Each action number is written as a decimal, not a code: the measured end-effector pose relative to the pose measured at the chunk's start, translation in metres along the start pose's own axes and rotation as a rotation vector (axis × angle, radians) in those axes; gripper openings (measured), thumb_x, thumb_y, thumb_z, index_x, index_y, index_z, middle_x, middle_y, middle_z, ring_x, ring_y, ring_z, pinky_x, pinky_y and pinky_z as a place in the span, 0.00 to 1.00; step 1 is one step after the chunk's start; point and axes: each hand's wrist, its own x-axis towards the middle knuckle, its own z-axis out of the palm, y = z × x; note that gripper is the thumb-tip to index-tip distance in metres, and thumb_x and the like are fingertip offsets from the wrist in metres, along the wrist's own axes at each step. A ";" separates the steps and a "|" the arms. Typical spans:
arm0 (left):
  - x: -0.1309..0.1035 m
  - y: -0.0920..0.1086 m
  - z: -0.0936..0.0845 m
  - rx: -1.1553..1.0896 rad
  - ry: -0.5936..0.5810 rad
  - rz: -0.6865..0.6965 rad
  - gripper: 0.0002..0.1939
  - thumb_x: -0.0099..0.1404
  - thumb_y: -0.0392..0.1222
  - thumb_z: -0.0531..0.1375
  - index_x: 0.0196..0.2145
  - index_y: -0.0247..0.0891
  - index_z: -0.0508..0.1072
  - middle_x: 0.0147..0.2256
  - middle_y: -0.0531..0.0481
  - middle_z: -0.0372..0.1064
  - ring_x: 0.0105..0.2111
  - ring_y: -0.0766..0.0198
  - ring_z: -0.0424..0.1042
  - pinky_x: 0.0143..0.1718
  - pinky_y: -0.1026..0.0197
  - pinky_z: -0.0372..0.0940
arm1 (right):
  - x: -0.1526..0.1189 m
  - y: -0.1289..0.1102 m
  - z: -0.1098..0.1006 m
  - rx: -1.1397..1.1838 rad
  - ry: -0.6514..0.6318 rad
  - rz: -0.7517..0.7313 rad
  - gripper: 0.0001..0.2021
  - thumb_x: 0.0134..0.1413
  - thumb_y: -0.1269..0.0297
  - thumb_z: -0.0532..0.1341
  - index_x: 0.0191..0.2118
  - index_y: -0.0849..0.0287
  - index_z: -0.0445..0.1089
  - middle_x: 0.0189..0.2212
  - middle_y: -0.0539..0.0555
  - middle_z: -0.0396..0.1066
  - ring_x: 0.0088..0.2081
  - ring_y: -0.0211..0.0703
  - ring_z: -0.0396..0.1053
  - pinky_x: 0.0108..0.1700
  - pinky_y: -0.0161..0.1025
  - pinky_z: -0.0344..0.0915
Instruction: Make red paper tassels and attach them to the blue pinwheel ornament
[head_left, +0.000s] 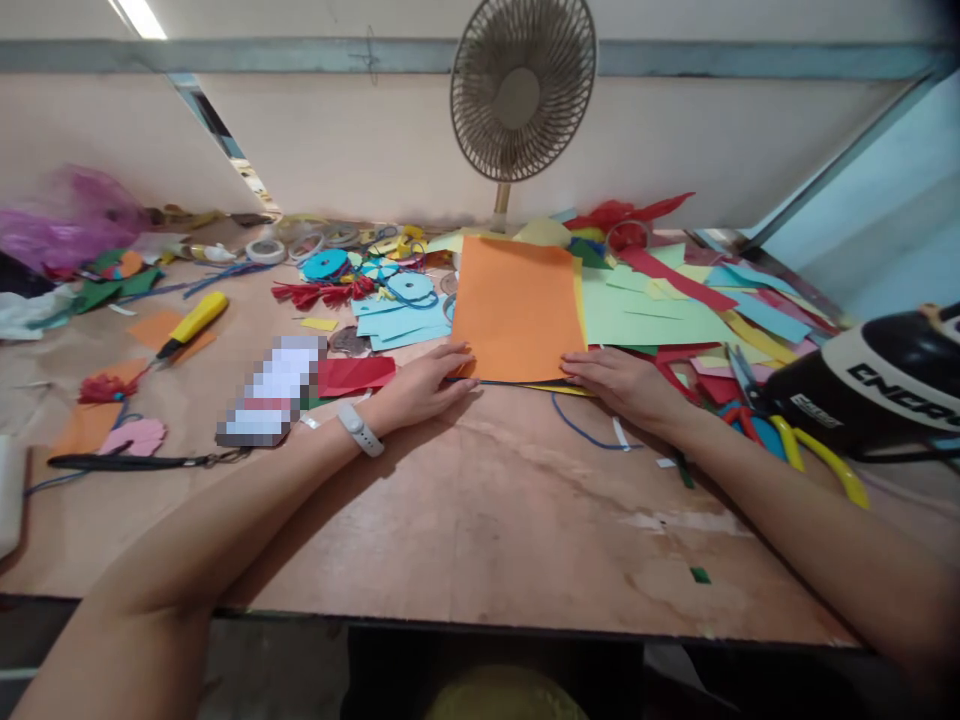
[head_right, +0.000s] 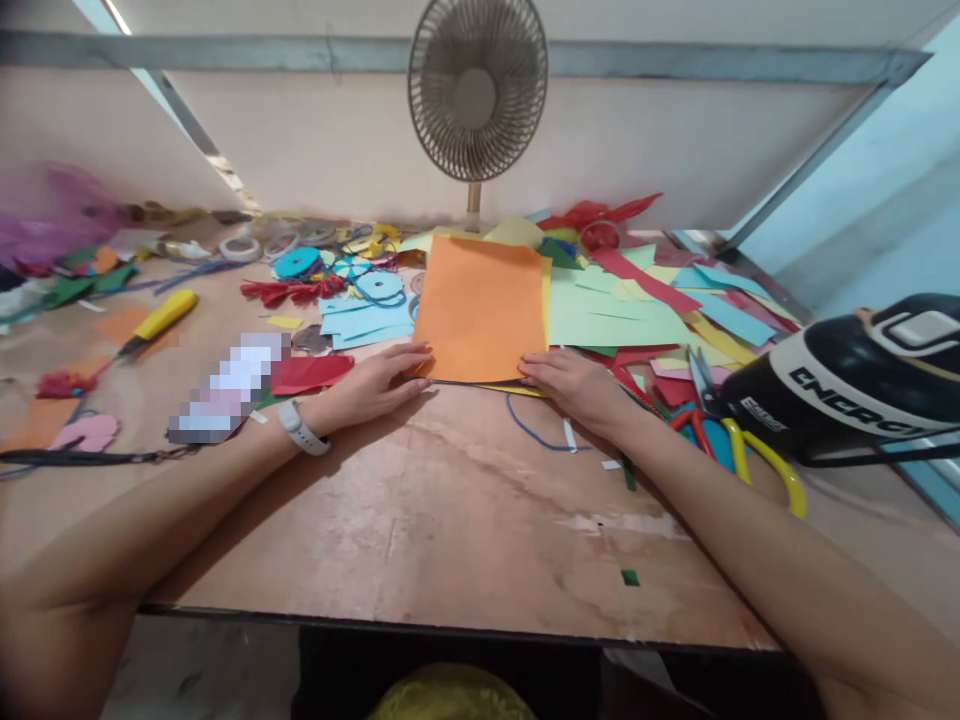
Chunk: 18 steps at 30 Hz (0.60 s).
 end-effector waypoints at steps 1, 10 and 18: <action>0.000 0.000 -0.001 -0.005 0.001 -0.002 0.23 0.73 0.53 0.56 0.58 0.36 0.72 0.65 0.36 0.64 0.65 0.50 0.64 0.66 0.46 0.60 | 0.000 0.000 0.000 0.000 -0.001 0.013 0.17 0.71 0.61 0.52 0.52 0.54 0.78 0.53 0.58 0.78 0.54 0.52 0.76 0.58 0.53 0.72; 0.004 -0.004 -0.002 -0.052 0.071 -0.009 0.20 0.73 0.51 0.55 0.55 0.39 0.76 0.59 0.40 0.71 0.62 0.52 0.69 0.66 0.45 0.61 | -0.001 -0.001 0.001 0.101 0.050 0.163 0.17 0.69 0.58 0.52 0.49 0.52 0.78 0.50 0.55 0.80 0.51 0.53 0.78 0.55 0.52 0.75; 0.008 -0.004 -0.004 -0.249 0.200 -0.132 0.18 0.71 0.53 0.57 0.45 0.39 0.81 0.50 0.44 0.79 0.51 0.52 0.77 0.57 0.49 0.69 | 0.010 -0.014 -0.006 0.301 0.144 0.405 0.18 0.65 0.47 0.59 0.36 0.55 0.78 0.34 0.53 0.80 0.37 0.48 0.77 0.39 0.41 0.70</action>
